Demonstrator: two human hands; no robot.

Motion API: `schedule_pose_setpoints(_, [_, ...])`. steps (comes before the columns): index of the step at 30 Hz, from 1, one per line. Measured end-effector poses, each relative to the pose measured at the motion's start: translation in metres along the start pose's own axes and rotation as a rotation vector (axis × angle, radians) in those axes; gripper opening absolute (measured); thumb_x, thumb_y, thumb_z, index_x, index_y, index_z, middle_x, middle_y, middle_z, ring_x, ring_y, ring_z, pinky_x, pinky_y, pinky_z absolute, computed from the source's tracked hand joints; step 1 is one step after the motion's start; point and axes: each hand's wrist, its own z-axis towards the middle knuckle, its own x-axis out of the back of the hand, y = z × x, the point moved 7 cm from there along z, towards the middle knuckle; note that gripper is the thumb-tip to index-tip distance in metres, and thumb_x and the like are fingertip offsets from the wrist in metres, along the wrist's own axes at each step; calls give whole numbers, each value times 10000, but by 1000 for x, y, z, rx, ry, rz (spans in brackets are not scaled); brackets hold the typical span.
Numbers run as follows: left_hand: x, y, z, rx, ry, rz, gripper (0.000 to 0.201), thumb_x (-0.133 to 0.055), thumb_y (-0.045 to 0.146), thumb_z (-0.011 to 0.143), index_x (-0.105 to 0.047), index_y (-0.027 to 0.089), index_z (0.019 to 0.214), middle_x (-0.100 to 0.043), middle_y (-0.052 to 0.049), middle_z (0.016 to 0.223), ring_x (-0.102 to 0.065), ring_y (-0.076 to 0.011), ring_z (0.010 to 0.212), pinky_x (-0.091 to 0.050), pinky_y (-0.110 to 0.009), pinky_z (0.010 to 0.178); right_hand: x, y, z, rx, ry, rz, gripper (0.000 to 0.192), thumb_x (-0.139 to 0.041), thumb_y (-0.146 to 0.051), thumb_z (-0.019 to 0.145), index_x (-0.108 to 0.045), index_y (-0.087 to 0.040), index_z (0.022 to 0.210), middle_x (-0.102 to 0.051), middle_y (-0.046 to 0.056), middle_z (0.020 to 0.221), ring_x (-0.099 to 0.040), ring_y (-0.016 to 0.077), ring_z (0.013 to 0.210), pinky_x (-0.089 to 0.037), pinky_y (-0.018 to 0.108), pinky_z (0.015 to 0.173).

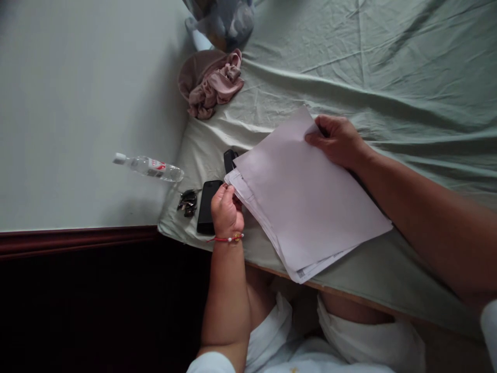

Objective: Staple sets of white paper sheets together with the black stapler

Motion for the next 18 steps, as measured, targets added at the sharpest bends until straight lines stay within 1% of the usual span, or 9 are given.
schedule_pose_setpoints(5, [-3, 2, -2, 12, 10, 14, 144, -719, 284, 766, -744, 187, 869, -716, -10, 793, -604, -124, 682, -472, -244, 668, 4, 0, 1, -1, 41, -102, 234, -716, -178, 854, -512, -184, 739, -441, -40, 670, -365, 78, 623, -255, 262, 572])
schedule_pose_setpoints(9, [-4, 3, -4, 15, 33, 4, 140, -726, 290, 772, -744, 181, 858, -692, 3, 754, -576, -107, 643, -437, -225, 619, 4, 0, 1, 1, 47, -111, 242, -714, -169, 859, -505, -184, 738, -459, -38, 677, -378, 81, 630, -259, 264, 579])
schedule_pose_setpoints(12, [-5, 4, -5, 4, 28, 0, 150, -733, 331, 807, -720, 182, 797, -665, 9, 716, -561, -105, 625, -433, -227, 612, 4, -2, 1, -5, 42, -105, 222, -710, -164, 864, -520, -184, 751, -462, -36, 683, -379, 80, 628, -271, 265, 578])
schedule_pose_setpoints(14, [-5, 4, -5, -7, 19, 7, 204, -738, 377, 836, -705, 185, 775, -663, 7, 718, -572, -111, 640, -448, -234, 635, 4, -3, 0, -2, 40, -98, 229, -720, -171, 867, -523, -184, 750, -453, -36, 680, -369, 76, 623, -273, 264, 572])
schedule_pose_setpoints(16, [-6, 4, -5, -21, 3, 31, 216, -756, 398, 845, -716, 188, 813, -698, -5, 779, -615, -125, 709, -481, -247, 707, 4, -4, 0, 7, 34, -89, 252, -745, -203, 867, -525, -184, 747, -447, -37, 677, -360, 73, 622, -273, 259, 561])
schedule_pose_setpoints(18, [-7, 4, -5, -44, -15, 68, 198, -782, 379, 832, -728, 190, 854, -730, -15, 844, -652, -140, 794, -502, -262, 796, 2, -6, 0, 18, 26, -69, 274, -773, -251, 858, -531, -185, 748, -450, -36, 675, -360, 73, 622, -275, 250, 548])
